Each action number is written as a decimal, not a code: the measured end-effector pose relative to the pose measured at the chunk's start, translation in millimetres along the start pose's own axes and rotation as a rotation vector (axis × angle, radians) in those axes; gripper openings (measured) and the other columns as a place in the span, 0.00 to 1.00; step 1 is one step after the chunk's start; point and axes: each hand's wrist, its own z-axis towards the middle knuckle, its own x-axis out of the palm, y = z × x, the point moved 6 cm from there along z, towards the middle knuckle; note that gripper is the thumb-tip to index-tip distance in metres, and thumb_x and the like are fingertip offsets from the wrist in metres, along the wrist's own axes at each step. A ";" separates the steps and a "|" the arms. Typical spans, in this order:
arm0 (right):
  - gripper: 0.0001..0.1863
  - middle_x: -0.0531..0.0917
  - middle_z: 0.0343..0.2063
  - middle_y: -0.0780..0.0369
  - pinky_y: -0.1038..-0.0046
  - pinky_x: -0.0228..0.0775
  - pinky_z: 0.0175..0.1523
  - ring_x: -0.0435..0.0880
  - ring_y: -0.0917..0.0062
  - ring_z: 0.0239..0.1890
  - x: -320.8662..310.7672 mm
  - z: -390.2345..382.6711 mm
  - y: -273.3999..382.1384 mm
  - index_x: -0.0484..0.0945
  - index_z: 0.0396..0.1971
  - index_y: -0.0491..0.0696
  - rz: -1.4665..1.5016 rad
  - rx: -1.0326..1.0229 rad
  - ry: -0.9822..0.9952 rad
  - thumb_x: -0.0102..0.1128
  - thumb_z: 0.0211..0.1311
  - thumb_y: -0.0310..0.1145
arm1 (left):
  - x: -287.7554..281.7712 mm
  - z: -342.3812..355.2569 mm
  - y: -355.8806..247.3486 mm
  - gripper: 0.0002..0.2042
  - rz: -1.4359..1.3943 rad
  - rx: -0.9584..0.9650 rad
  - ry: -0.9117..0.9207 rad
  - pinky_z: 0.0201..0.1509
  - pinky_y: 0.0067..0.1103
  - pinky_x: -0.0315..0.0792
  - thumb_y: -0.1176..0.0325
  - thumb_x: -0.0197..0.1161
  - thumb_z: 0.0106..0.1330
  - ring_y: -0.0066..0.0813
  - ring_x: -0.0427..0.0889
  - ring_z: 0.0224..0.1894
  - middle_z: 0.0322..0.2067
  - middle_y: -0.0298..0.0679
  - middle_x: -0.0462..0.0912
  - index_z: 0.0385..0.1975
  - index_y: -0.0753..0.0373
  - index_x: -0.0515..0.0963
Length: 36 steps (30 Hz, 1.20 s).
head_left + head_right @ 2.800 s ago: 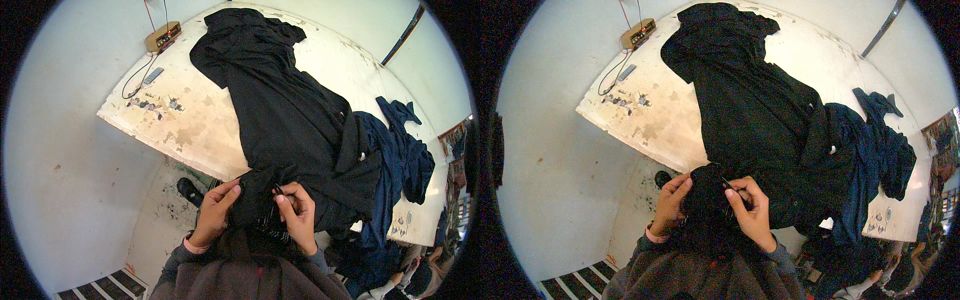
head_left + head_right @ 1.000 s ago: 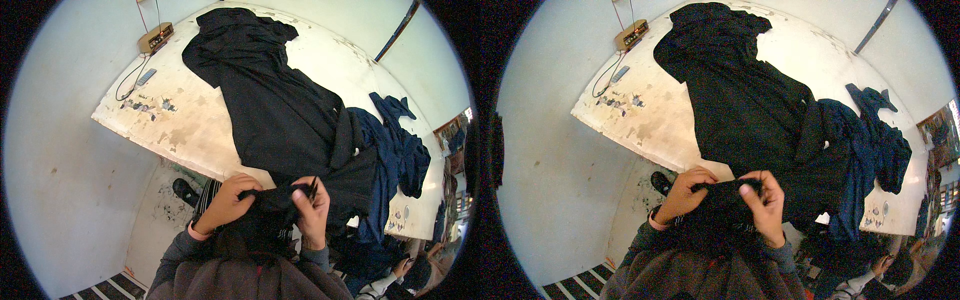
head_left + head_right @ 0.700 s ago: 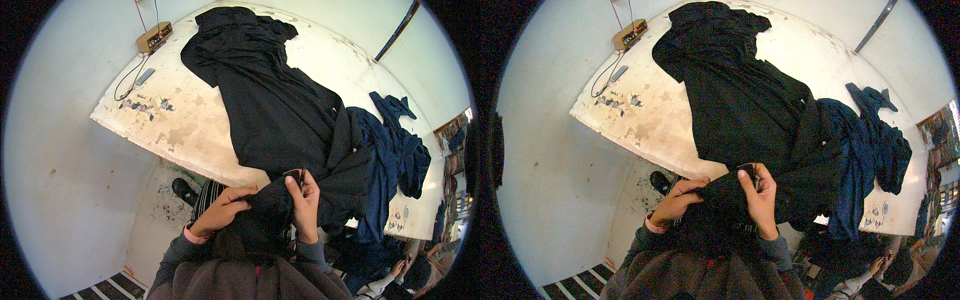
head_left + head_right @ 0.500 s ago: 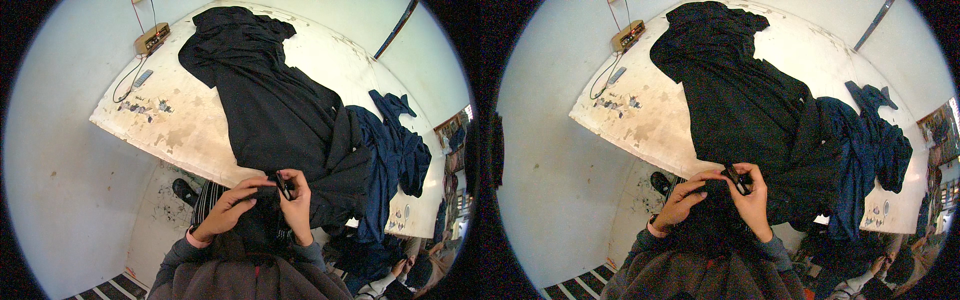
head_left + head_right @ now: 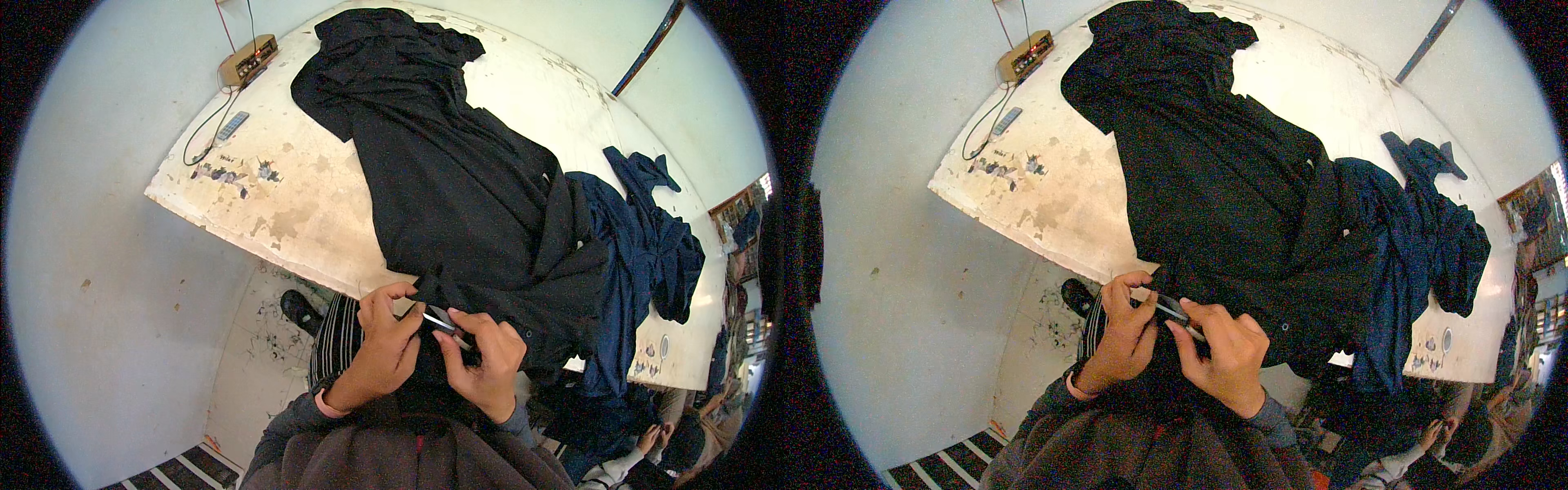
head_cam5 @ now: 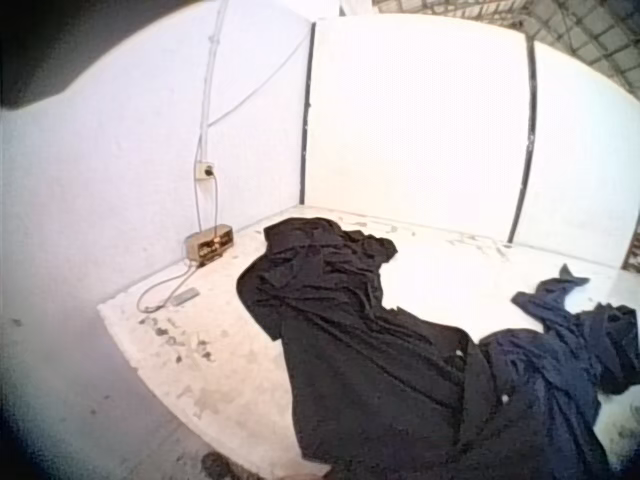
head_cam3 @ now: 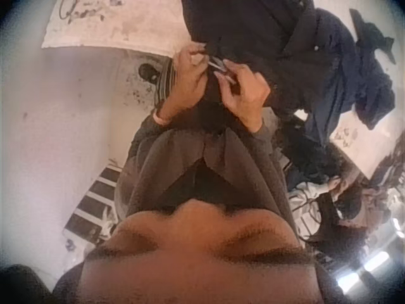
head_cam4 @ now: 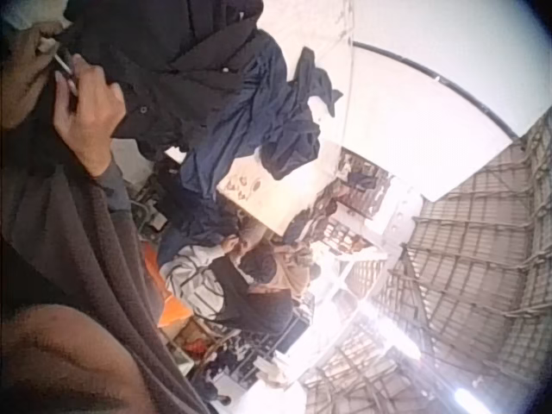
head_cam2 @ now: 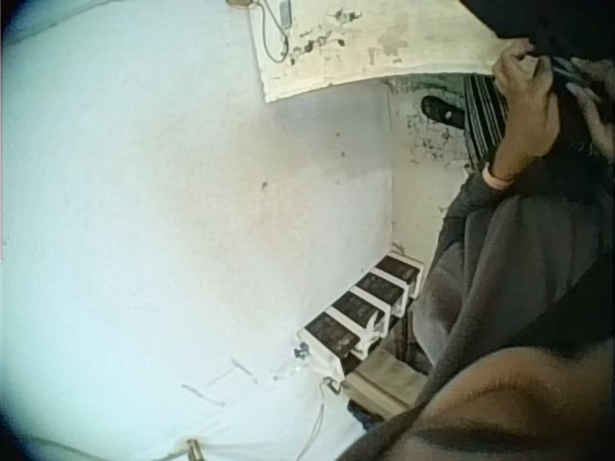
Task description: The person uses scissors to cut a black garment on a white table. They repeatedly lift, fold, and trim sections of the fabric, handling the garment one at a time and occasionally moving cut pieces aside.
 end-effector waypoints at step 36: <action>0.12 0.88 0.30 0.64 0.73 0.56 0.25 0.80 0.77 0.20 -9.5 7.3 -11.8 0.85 0.35 0.49 0.036 -0.011 0.098 0.76 0.51 0.32 | -2.3 -2.2 2.8 0.15 -0.225 0.012 0.041 0.65 0.33 0.57 0.84 0.53 0.56 0.47 0.66 0.58 0.56 0.51 0.68 0.44 0.72 0.75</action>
